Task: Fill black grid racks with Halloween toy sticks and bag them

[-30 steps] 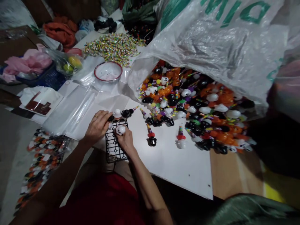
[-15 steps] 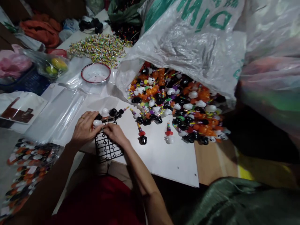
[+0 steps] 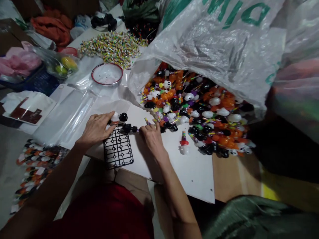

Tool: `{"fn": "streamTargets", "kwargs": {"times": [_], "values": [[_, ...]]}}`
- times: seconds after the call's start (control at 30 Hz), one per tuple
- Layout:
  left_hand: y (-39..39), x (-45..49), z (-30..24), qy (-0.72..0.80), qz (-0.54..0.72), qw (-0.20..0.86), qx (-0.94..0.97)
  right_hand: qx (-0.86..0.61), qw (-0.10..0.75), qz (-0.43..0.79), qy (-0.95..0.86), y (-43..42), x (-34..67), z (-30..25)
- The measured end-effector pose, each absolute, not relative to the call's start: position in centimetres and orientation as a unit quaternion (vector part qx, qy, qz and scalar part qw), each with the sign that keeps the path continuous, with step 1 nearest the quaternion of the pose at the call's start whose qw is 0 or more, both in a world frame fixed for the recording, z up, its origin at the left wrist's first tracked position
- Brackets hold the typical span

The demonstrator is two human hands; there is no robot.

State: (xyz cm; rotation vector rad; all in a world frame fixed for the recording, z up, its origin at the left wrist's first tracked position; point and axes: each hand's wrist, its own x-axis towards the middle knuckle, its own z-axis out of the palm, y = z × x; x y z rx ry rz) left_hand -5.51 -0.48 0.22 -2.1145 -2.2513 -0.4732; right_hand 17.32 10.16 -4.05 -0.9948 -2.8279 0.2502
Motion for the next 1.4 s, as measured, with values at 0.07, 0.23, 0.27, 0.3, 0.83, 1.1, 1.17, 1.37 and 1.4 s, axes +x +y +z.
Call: {"fn": "streamTargets", "kwargs": {"times": [0.07, 0.23, 0.27, 0.3, 0.83, 1.1, 1.17, 1.37, 1.4], "values": [[-0.4, -5.3, 0.1, -0.728, -0.141, 0.011, -0.671, -0.322, 0.058, 0.109, -0.939, 8.1, 16.7, -4.0], [-1.3, -5.2, -0.6, -0.678, -0.192, 0.044, -0.708, -0.357, 0.125, 0.237, -0.895, 6.5, 12.0, -3.9], [-1.4, -5.3, -0.9, -0.666, -0.200, 0.053, -0.716, -0.359, 0.155, 0.288, -0.874, 6.4, 11.2, -4.1], [-1.5, -5.3, -1.2, -0.657, -0.203, 0.060, -0.723, -0.356, 0.183, 0.346, -0.849, 6.2, 10.7, -4.4], [-0.8, -4.3, -1.9, -0.691, -0.183, 0.075, -0.695, -0.584, 0.087, 0.080, -0.803, 18.0, 16.4, -2.1], [-0.7, -4.2, -1.7, -0.689, -0.162, 0.087, -0.701, -0.342, 0.282, 0.491, -0.750, 6.0, 13.7, -6.7], [-0.7, -4.1, -1.7, -0.691, -0.160, 0.088, -0.699, -0.358, 0.299, 0.527, -0.711, 4.7, 12.4, -8.3], [-0.9, -4.2, -1.6, -0.685, -0.167, 0.071, -0.705, -0.341, 0.218, 0.438, -0.803, 4.7, 10.5, -8.8], [-0.9, -4.3, -1.6, -0.682, -0.170, 0.066, -0.708, -0.345, 0.184, 0.410, -0.824, 4.6, 10.2, -8.5]]}}
